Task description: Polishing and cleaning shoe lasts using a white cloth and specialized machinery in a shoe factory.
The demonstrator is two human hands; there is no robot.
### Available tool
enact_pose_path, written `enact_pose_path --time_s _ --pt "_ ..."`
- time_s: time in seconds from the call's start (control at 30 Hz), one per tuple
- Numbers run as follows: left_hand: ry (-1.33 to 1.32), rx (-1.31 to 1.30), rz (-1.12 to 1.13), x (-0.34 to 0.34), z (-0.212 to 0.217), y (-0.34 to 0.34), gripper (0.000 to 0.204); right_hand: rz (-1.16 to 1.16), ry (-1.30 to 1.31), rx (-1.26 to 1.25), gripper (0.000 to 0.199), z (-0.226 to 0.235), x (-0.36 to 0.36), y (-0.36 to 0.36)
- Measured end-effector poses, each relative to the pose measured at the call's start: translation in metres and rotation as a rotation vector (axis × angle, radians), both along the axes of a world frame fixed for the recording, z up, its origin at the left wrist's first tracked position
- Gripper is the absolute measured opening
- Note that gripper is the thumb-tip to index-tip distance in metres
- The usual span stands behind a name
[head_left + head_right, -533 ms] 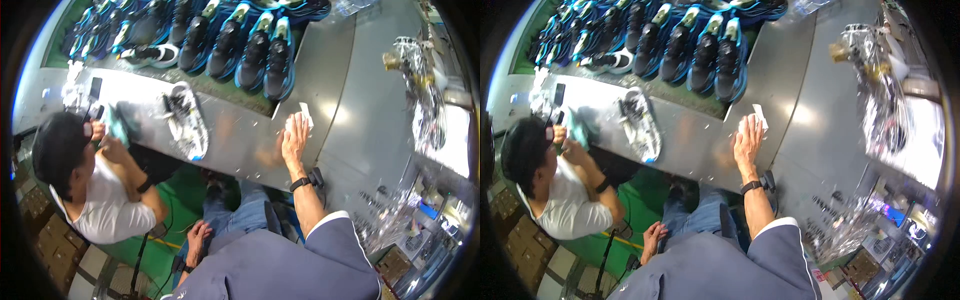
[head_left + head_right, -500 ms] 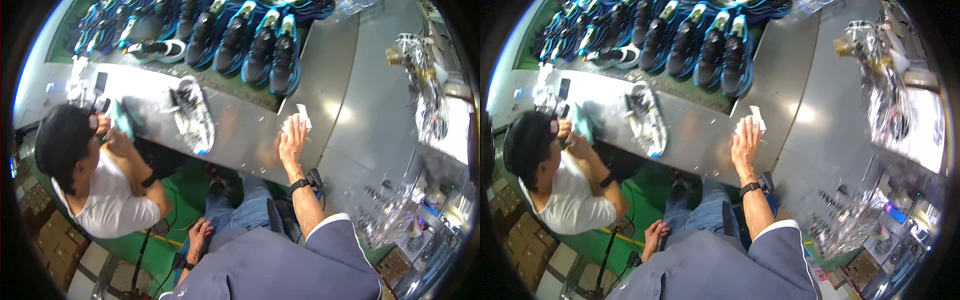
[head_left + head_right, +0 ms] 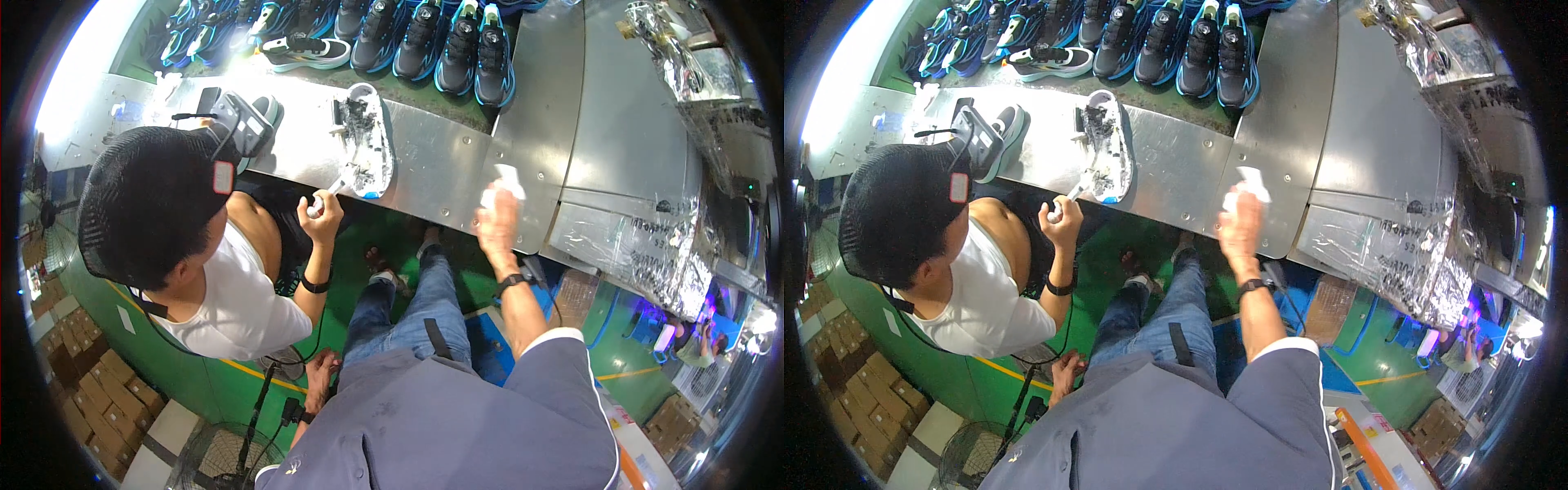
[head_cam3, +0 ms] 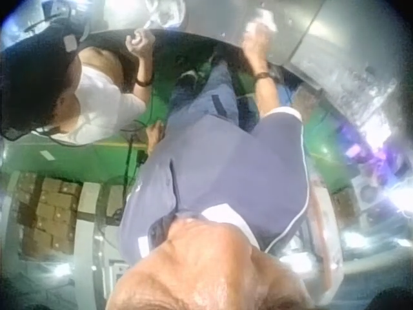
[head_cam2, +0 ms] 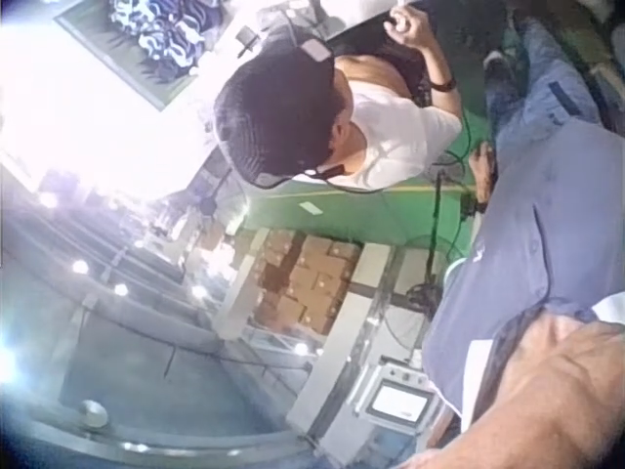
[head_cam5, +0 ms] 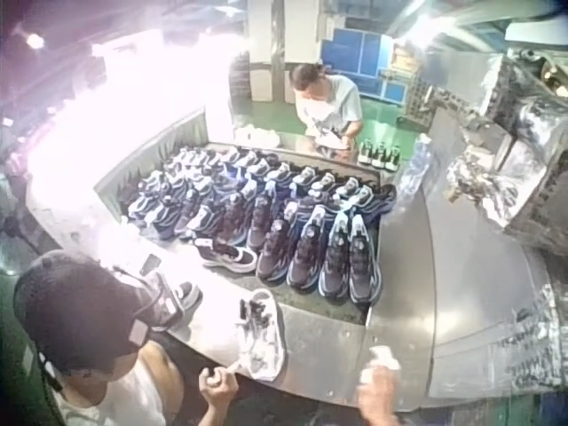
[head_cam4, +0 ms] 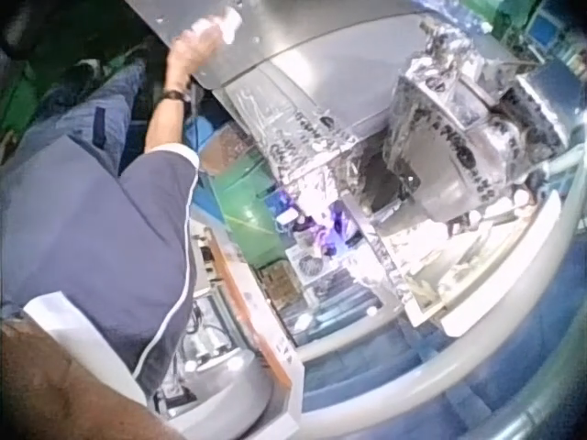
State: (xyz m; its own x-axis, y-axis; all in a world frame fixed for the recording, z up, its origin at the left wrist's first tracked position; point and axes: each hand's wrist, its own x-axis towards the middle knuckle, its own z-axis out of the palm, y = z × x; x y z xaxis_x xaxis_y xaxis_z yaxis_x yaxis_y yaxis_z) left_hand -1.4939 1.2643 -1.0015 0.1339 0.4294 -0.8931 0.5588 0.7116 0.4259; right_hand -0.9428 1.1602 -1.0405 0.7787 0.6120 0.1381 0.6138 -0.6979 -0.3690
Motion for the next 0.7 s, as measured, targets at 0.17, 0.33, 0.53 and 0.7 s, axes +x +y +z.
enact_pose_path --time_s 0.17,0.33,0.53,0.7 --pt "-0.108 -0.003 -0.042 -0.014 -0.019 0.005 0.044 0.063 -0.001 0.005 0.051 0.001 -0.033 0.007" --pt "0.052 -0.032 -0.245 0.007 0.008 0.013 0.058 0.369 0.158 -0.096 0.068 -0.007 -0.058 -0.004" --pt "0.062 -0.062 -0.304 0.022 0.022 0.015 0.055 -0.094 0.085 -0.143 0.068 -0.014 -0.031 -0.088" --pt "0.177 -0.152 -0.124 0.009 0.02 -0.011 0.051 -0.368 -0.001 -0.157 0.068 -0.04 0.036 -0.091"
